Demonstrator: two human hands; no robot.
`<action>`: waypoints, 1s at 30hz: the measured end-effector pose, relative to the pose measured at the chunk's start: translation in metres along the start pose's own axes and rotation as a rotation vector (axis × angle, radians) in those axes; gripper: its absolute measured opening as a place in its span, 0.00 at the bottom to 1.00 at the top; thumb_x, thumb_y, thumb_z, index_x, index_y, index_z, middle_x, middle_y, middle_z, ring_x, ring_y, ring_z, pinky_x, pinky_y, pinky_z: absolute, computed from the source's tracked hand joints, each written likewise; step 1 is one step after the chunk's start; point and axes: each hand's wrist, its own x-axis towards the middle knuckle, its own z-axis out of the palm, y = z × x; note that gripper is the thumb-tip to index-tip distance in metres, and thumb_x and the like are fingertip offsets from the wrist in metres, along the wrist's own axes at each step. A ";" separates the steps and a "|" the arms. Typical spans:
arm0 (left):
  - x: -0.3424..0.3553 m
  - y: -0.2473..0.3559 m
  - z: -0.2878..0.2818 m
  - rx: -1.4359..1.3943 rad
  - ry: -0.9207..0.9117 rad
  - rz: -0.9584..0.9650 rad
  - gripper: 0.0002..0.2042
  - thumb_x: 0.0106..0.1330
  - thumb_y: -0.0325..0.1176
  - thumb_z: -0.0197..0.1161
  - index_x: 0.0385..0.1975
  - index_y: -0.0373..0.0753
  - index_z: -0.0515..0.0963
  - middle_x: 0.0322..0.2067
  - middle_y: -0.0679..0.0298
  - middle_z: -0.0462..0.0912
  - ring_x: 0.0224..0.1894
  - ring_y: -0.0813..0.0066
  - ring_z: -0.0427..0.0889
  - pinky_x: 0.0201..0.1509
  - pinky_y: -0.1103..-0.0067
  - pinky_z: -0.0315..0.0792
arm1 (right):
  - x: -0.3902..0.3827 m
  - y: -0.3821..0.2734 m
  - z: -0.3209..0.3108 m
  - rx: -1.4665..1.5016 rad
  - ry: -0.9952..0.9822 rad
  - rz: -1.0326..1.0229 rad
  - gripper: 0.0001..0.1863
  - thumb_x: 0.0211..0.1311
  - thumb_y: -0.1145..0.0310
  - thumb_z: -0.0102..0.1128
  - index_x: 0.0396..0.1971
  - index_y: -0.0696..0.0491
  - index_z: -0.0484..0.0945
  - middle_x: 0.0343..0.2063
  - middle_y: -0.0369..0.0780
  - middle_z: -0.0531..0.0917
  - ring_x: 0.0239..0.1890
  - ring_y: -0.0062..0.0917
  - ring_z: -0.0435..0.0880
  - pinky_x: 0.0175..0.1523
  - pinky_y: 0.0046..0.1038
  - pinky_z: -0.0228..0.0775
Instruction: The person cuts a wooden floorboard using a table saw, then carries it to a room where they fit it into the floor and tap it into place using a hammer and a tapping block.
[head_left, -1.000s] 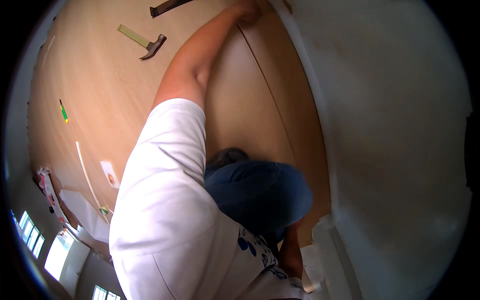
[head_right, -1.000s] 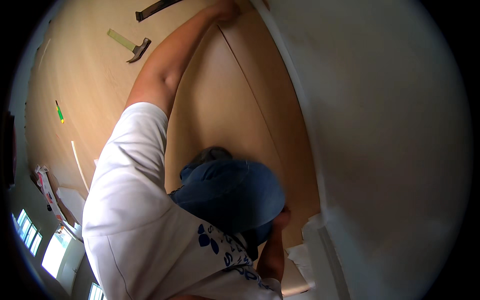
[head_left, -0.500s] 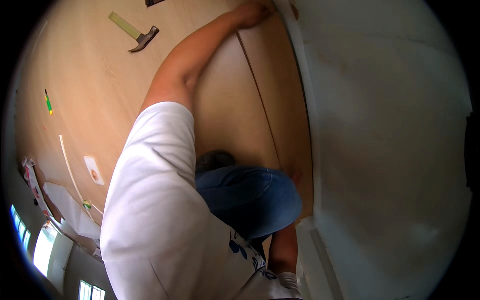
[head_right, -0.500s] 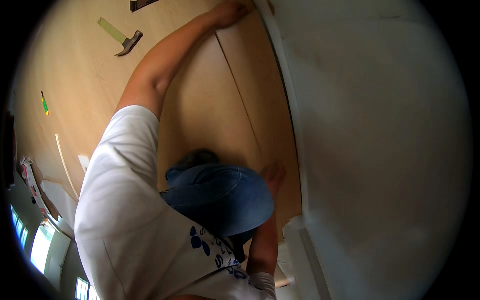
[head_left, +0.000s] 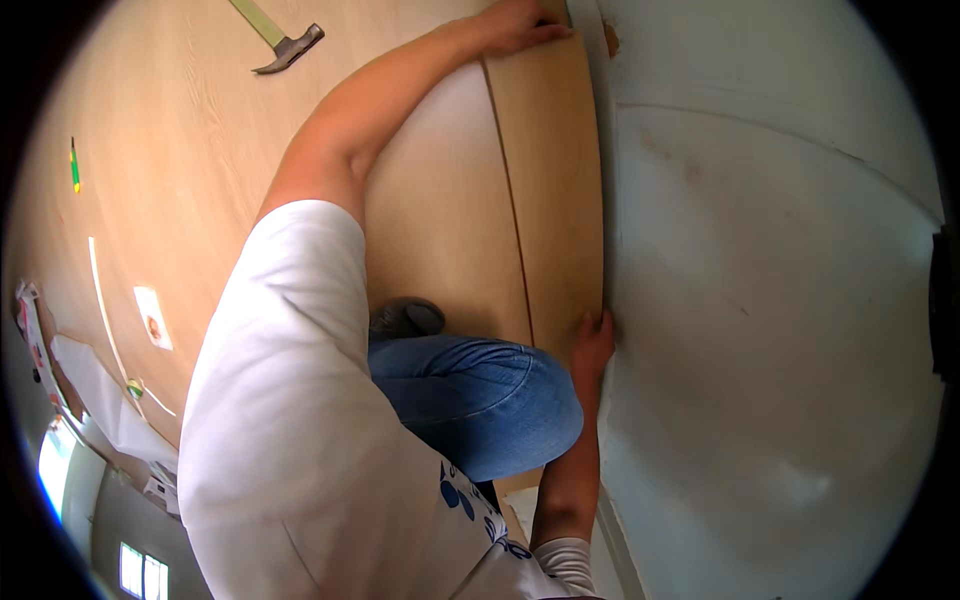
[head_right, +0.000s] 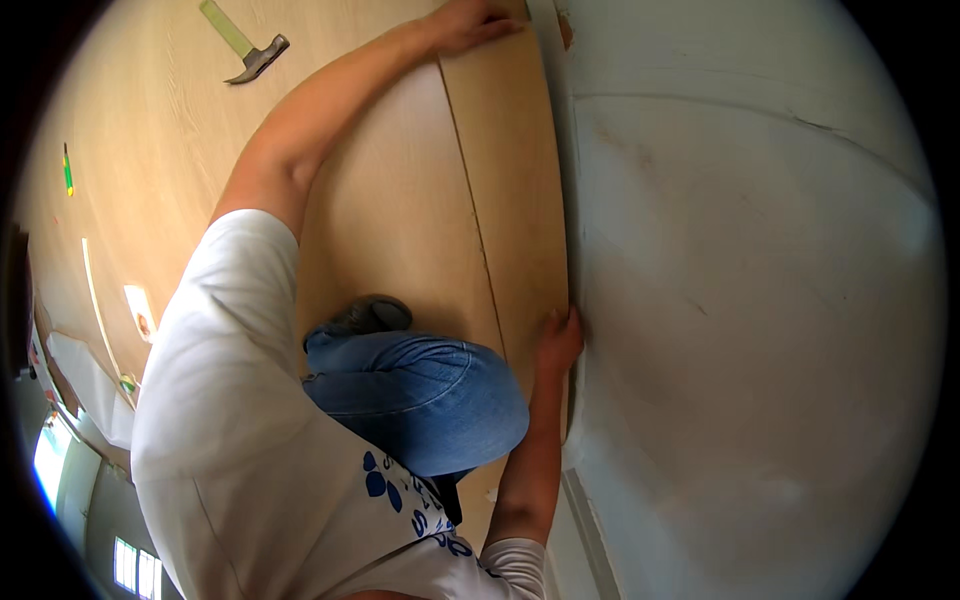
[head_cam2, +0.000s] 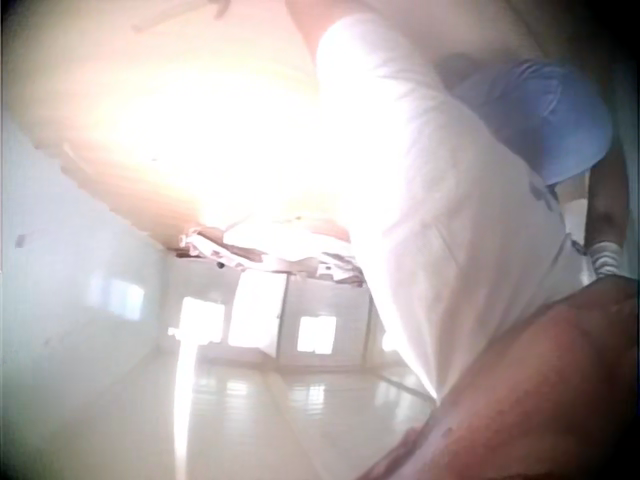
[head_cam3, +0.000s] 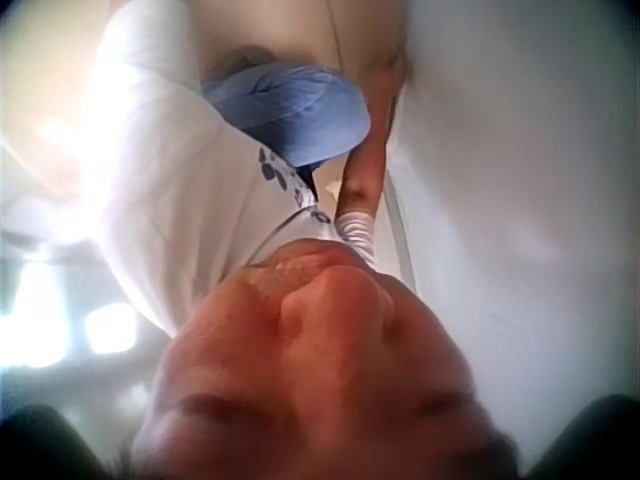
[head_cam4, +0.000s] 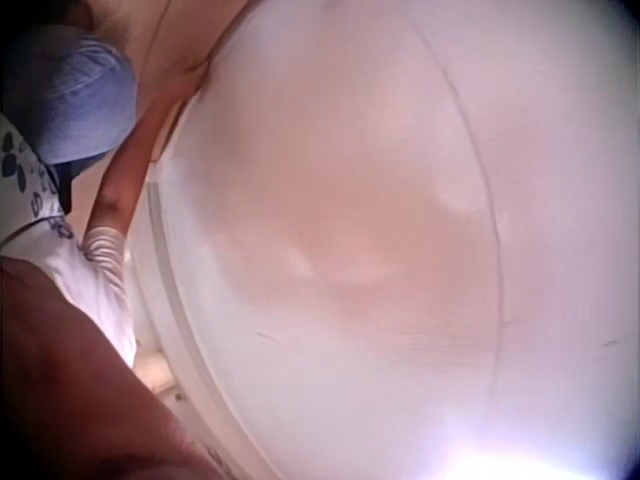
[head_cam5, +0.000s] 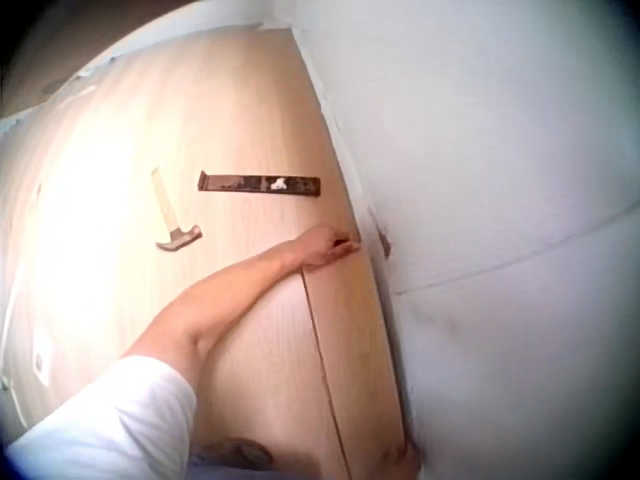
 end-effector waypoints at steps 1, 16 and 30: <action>0.003 -0.012 0.000 0.049 -0.035 0.030 0.24 0.75 0.53 0.54 0.35 0.36 0.83 0.33 0.44 0.85 0.36 0.42 0.83 0.41 0.57 0.75 | 0.000 -0.001 -0.002 0.000 0.008 -0.020 0.29 0.71 0.53 0.60 0.59 0.63 0.77 0.54 0.57 0.82 0.57 0.52 0.80 0.63 0.45 0.72; 0.026 -0.022 0.000 -0.010 -0.226 0.100 0.23 0.74 0.53 0.57 0.42 0.36 0.86 0.40 0.49 0.88 0.43 0.50 0.86 0.49 0.63 0.77 | 0.004 0.011 0.002 0.045 -0.014 0.036 0.23 0.71 0.60 0.58 0.58 0.60 0.79 0.53 0.55 0.83 0.56 0.52 0.81 0.61 0.45 0.73; 0.019 -0.007 -0.012 -0.049 -0.284 -0.012 0.21 0.75 0.51 0.57 0.48 0.39 0.85 0.43 0.50 0.88 0.45 0.52 0.87 0.51 0.63 0.77 | 0.001 0.008 -0.001 0.082 0.017 -0.110 0.18 0.75 0.63 0.53 0.55 0.58 0.80 0.43 0.53 0.84 0.48 0.50 0.82 0.54 0.45 0.73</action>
